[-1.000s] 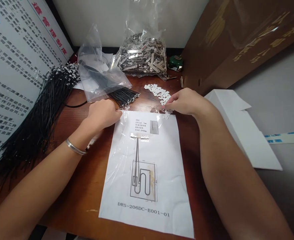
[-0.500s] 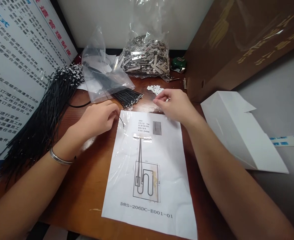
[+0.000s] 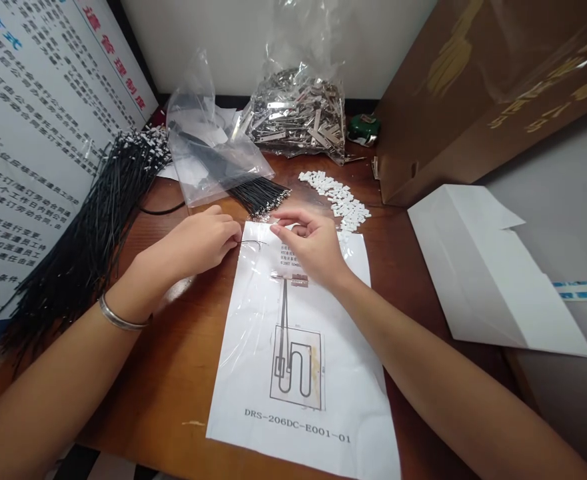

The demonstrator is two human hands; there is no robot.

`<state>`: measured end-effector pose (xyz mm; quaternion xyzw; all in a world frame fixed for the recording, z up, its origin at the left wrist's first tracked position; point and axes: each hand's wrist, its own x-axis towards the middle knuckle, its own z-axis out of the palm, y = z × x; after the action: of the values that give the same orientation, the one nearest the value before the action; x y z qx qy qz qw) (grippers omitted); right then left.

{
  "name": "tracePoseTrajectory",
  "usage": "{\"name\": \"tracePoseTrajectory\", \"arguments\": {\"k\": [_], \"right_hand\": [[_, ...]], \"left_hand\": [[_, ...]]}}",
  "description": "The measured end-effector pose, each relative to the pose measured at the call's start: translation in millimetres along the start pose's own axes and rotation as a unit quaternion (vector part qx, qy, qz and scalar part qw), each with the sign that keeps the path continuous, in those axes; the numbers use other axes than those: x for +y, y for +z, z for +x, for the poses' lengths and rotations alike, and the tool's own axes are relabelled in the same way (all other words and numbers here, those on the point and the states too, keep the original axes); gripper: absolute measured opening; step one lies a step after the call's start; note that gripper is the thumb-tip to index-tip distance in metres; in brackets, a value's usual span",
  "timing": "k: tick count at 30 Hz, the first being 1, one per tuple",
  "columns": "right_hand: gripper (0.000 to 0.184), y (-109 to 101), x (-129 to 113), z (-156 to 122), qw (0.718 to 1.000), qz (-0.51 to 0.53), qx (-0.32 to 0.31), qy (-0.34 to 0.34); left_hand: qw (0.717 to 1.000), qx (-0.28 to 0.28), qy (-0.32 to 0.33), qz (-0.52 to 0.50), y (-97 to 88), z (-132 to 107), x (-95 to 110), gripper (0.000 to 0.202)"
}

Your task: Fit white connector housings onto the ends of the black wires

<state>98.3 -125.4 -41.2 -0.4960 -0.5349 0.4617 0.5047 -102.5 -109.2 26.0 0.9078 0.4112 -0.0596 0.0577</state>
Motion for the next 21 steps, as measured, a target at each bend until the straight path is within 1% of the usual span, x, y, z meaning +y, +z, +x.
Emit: {"name": "tracePoseTrajectory", "arguments": {"k": [2, 3, 4, 5, 6, 7, 8, 9, 10, 13, 15, 16, 18, 19, 21], "right_hand": [[0.017, -1.0, 2.5, 3.4, 1.000, 0.017, 0.010, -0.006], [0.016, -0.9, 3.7, 4.3, 1.000, 0.025, 0.013, -0.009], [0.015, -0.5, 4.8, 4.7, 0.999, 0.033, 0.014, -0.013], [0.015, -0.1, 5.5, 4.7, 0.999, 0.042, 0.014, -0.017], [0.016, 0.4, 5.7, 4.3, 0.998, 0.051, 0.014, -0.019], [0.016, 0.9, 5.4, 3.9, 0.998, 0.058, 0.013, -0.020], [0.016, 1.2, 4.6, 3.4, 0.998, 0.064, 0.011, -0.019], [0.016, 1.5, 3.5, 2.9, 0.998, 0.066, 0.010, -0.015], [0.016, 1.7, 2.2, 2.5, 0.997, 0.070, 0.007, -0.009], [0.016, 2.1, -0.7, 2.3, 0.994, 0.110, -0.008, 0.004], [0.017, 2.2, -1.3, 2.7, 0.991, 0.135, -0.018, 0.009], [0.018, 2.3, -1.2, 2.9, 0.990, 0.140, -0.020, 0.011], [0.018, 2.3, -1.1, 3.1, 0.990, 0.140, -0.020, 0.014], [0.019, 2.3, -1.2, 3.2, 0.990, 0.140, -0.021, 0.015], [0.020, 2.2, -1.7, 3.0, 0.990, 0.138, -0.023, 0.016]], "left_hand": [[0.997, 0.001, -0.024, -0.076, -3.3, -6.0, 3.9, 0.023], [0.992, -0.006, -0.038, -0.124, -5.1, -9.5, 6.1, 0.021], [0.982, -0.026, -0.053, -0.180, -7.0, -13.1, 8.2, 0.018], [0.965, -0.054, -0.067, -0.246, -8.8, -16.4, 10.2, 0.017], [0.940, -0.088, -0.078, -0.321, -10.2, -19.2, 11.9, 0.015], [0.904, -0.123, -0.087, -0.400, -10.9, -21.3, 13.5, 0.014], [0.861, -0.151, -0.094, -0.476, -10.7, -22.7, 14.8, 0.013], [0.817, -0.162, -0.102, -0.543, -9.6, -23.4, 15.9, 0.012], [0.775, -0.156, -0.115, -0.601, -7.5, -23.4, 17.1, 0.012], [0.657, -0.101, -0.176, -0.726, 1.6, -21.8, 22.5, 0.005], [0.579, -0.076, -0.205, -0.785, 6.6, -21.5, 28.5, 0.012], [0.545, -0.070, -0.212, -0.808, 8.0, -21.7, 32.2, 0.015], [0.495, -0.058, -0.222, -0.838, 8.3, -22.7, 40.0, 0.014], [0.477, -0.055, -0.228, -0.847, 7.6, -23.0, 43.5, 0.012], [0.455, -0.062, -0.234, -0.857, 5.4, -22.6, 48.8, 0.009]]}}
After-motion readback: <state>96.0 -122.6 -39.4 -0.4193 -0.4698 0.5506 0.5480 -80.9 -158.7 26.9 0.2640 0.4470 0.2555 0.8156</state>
